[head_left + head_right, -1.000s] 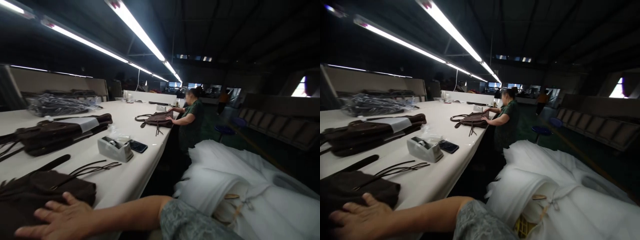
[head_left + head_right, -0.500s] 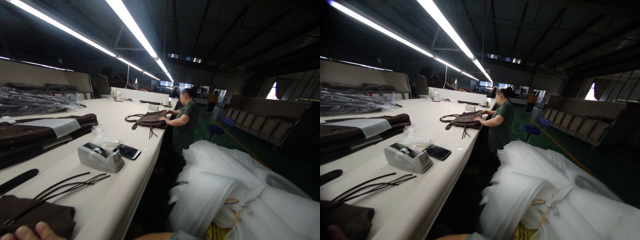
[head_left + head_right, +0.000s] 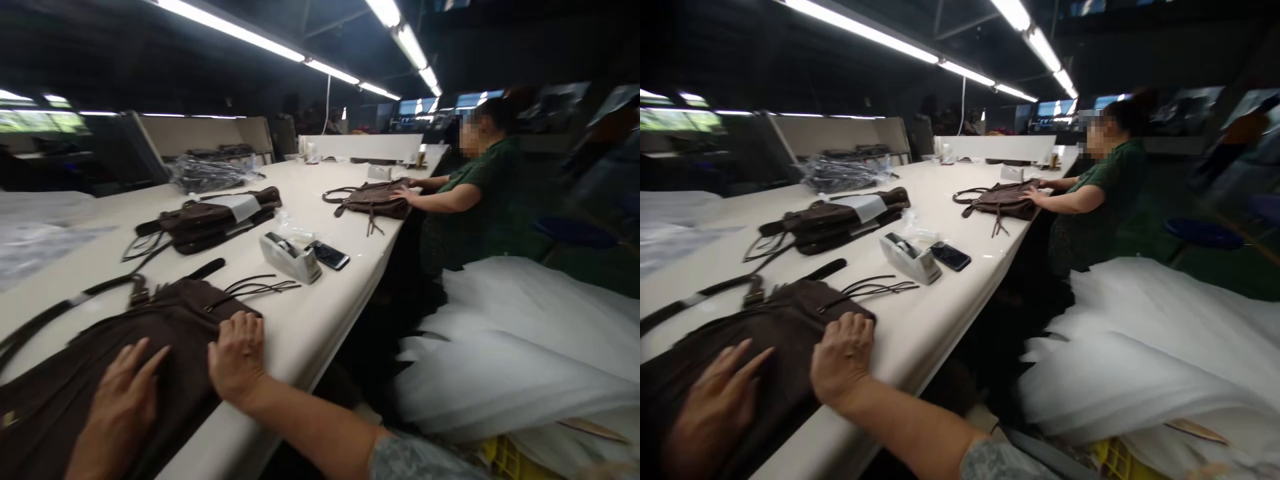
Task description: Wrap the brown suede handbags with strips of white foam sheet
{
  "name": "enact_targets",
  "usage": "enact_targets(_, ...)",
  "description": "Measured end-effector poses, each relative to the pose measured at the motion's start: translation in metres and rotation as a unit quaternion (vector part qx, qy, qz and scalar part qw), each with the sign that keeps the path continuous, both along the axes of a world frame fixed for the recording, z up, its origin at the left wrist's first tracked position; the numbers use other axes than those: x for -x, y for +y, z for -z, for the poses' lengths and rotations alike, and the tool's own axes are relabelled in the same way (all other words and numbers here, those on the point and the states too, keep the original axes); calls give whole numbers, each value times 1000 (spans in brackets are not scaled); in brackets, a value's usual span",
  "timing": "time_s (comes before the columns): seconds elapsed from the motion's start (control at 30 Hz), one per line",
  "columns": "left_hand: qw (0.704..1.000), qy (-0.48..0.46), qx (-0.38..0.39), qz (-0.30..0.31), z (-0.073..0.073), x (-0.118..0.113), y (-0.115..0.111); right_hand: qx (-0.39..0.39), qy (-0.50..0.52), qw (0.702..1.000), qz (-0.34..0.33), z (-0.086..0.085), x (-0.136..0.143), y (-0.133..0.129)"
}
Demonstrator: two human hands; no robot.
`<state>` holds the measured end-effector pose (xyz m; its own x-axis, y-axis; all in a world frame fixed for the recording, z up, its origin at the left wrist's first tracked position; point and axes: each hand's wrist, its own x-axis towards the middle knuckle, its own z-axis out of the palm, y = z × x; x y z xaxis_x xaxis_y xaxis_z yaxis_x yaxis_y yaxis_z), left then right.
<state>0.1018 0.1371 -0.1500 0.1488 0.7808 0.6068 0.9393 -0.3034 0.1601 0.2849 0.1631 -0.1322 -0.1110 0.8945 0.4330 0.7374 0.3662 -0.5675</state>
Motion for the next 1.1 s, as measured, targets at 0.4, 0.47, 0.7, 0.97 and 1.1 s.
enact_targets(0.4, 942, -97, 157, -279, -38, -65, 52, 92, 238, 967, 24, 14, -30, -7)
enact_targets(0.47, 962, -68, 90, -248, -28, -62, 54, 82, 190, 978, 9, 5, -37, -4)
enact_targets(0.7, 973, -81, 56, -208, -10, -47, 56, 182, -69, 974, -119, -47, -26, 38)
enact_targets(0.97, 962, -199, 3, -190, -23, -51, 51, 380, 464, 790, -126, -30, -23, 61)
enact_targets(1.1, 950, -244, 12, -194, -30, -53, 49, 489, 597, 596, -221, -12, -27, 66)
